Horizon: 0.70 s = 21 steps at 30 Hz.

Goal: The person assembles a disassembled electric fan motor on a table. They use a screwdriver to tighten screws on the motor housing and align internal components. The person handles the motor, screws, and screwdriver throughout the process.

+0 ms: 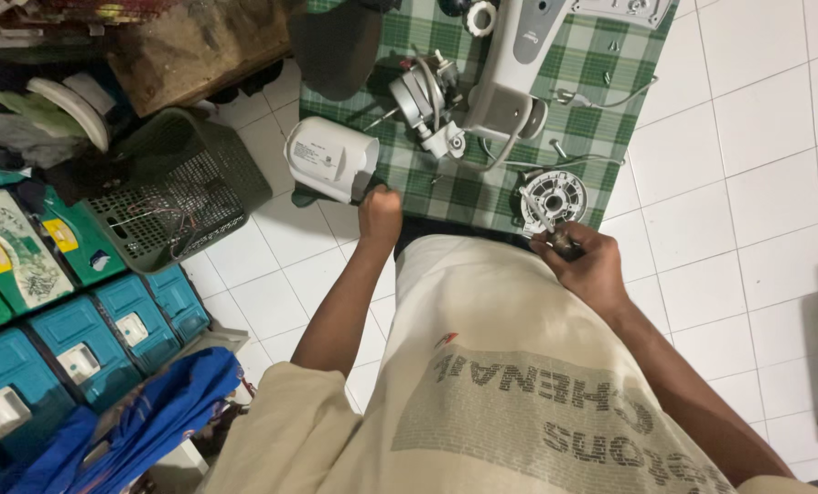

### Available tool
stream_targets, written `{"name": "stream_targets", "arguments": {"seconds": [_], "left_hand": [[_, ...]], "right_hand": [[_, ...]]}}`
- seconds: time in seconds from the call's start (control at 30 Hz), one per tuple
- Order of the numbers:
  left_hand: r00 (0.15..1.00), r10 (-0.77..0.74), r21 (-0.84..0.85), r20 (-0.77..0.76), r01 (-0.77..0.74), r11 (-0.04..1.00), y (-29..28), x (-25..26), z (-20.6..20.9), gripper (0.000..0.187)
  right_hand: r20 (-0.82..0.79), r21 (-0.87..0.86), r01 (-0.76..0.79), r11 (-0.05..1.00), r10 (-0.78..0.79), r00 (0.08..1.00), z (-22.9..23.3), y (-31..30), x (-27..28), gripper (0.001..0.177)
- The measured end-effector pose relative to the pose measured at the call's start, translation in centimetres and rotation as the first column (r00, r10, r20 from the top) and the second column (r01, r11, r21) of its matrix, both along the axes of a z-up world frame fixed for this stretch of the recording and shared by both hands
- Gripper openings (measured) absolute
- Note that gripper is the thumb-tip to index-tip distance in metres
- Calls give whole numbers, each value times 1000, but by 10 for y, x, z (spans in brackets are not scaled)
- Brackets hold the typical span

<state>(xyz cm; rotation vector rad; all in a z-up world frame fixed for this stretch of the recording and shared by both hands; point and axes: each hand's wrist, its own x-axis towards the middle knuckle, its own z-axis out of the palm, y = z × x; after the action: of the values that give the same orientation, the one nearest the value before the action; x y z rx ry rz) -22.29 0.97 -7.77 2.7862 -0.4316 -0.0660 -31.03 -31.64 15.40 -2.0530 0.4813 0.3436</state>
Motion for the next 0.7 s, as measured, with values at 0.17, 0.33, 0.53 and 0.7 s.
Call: {"name": "stream_targets", "arguments": {"seconds": [0.17,0.33,0.53,0.7], "left_hand": [[991,105,-34,-83,-108,994,-8,4,8,15],[943,281,-55,-177,-294,954,-11,7,17,27],[945,283,-190,-164,-312,931,1,1,5,30],[925,292,-372,-243,-366,853,7,1,14,26]], "right_hand": [[145,95,-51,994,37,989,10,-14,-6,17],[196,51,-58,997,47,979,25,-22,-7,20],[254,38,-50,998,38,966,36,-23,-7,26],[348,38,-128,991,107,931,46,-22,-5,34]]}}
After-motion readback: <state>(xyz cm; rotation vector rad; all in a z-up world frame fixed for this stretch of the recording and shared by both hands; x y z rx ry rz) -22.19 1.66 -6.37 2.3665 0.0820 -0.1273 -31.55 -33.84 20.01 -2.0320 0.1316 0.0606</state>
